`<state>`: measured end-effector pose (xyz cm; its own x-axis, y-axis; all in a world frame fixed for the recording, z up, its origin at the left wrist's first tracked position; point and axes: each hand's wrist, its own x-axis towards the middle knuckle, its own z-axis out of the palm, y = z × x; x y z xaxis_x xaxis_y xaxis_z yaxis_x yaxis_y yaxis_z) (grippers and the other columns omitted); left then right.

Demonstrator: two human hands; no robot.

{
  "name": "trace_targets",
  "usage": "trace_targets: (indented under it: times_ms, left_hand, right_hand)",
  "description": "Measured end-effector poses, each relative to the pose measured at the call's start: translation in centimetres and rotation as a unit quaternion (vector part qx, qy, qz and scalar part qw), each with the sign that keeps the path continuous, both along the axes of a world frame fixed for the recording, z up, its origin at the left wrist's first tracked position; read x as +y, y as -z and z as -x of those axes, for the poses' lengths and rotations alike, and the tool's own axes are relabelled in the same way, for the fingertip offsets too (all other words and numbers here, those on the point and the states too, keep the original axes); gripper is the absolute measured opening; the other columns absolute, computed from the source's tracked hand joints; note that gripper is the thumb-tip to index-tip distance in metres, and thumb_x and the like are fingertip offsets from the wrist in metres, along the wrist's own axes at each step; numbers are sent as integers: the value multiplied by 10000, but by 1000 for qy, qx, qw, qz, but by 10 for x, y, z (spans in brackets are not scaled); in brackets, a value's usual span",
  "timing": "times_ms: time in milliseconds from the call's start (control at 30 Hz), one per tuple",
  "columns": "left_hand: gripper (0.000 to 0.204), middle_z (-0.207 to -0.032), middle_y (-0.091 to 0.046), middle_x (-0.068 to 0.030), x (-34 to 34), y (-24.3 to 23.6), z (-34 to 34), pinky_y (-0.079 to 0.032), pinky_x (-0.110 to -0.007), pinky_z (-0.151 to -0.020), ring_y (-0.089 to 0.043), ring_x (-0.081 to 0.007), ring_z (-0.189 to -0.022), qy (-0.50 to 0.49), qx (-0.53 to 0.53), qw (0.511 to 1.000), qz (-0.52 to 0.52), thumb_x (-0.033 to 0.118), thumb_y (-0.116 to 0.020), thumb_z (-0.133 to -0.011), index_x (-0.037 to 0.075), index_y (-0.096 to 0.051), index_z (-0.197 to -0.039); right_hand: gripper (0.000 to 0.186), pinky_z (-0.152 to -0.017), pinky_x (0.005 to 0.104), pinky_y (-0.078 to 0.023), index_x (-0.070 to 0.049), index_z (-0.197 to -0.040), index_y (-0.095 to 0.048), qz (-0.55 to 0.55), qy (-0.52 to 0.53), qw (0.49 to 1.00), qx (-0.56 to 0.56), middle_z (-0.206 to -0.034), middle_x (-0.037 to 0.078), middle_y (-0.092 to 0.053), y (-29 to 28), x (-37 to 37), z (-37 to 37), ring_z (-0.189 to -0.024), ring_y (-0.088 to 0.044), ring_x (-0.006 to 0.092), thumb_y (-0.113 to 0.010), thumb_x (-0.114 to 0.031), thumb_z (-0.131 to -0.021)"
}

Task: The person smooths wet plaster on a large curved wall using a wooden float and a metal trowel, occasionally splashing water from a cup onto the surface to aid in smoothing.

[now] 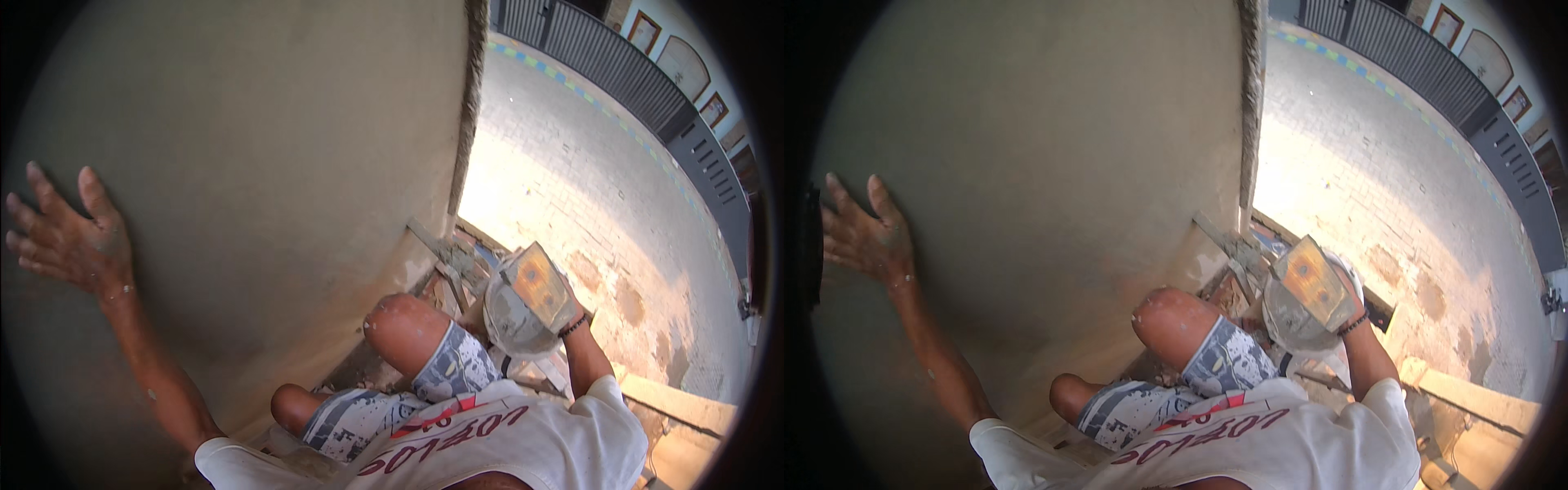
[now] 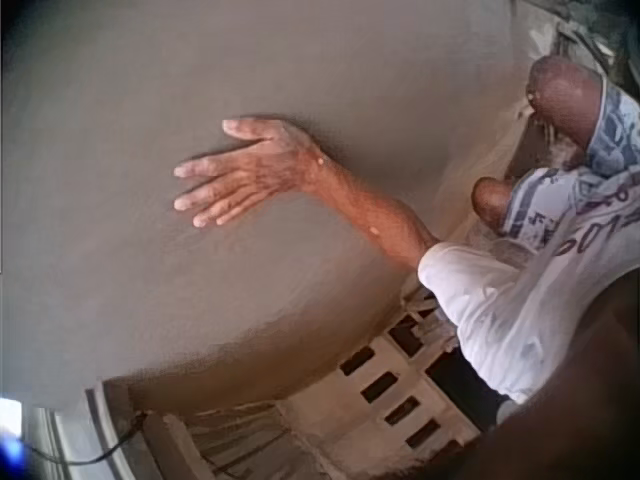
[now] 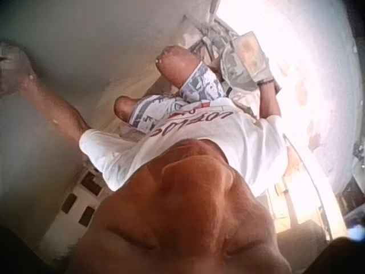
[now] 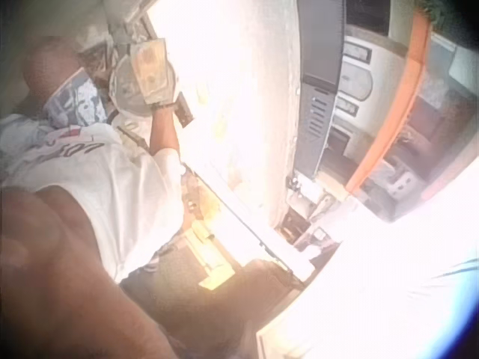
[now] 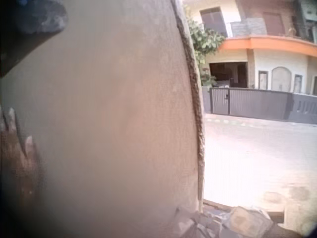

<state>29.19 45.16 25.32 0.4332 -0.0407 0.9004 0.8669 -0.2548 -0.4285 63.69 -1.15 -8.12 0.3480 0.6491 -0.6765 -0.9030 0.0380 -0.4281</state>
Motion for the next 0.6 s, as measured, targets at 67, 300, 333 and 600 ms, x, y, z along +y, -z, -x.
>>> trace_targets:
  times_ms: [67, 300, 333, 600]
  left_hand:
    - [688, -1617, -212, -141, -38, -41, -8, -187, -633, -1157, -140, -455, -1477, -34, -38, 999, 19, 500, -557, -924, 211, -363, -1518]
    - [773, -1620, -178, -185, -44, -41, 13, -122, -617, -1183, -100, -491, -1477, -12, -60, 996, 70, 438, -651, -864, 158, -354, -1521]
    - [778, -1619, -178, -188, -43, -43, 12, -121, -618, -1182, -100, -498, -1474, -7, -61, 996, 71, 444, -654, -862, 160, -353, -1521]
    - [832, -1620, -178, -187, -51, -46, 2, -145, -631, -1172, -130, -507, -1465, 24, -65, 995, 78, 446, -703, -823, 168, -343, -1521]
  right_hand:
    - [443, -848, 394, -594, -30, -1354, -498, -174, 53, 982, -42, -1171, 154, -657, -51, 62, -3, -1009, -677, 293, -396, -320, -1036]
    - [437, -742, 378, -627, -3, -1287, -531, -494, -135, 833, -208, -1143, 190, -655, -300, 258, 5, -937, -706, 280, -460, -332, -1009]
    - [388, -745, 359, -625, -7, -1277, -535, -534, -117, 788, -285, -1119, 163, -656, -344, 279, 13, -932, -703, 223, -479, -287, -1015]
    - [470, -831, 347, -510, 30, -1182, -603, -327, 264, 388, -820, -1014, 146, -690, -575, 339, 52, -908, -662, 240, -726, -296, -866]
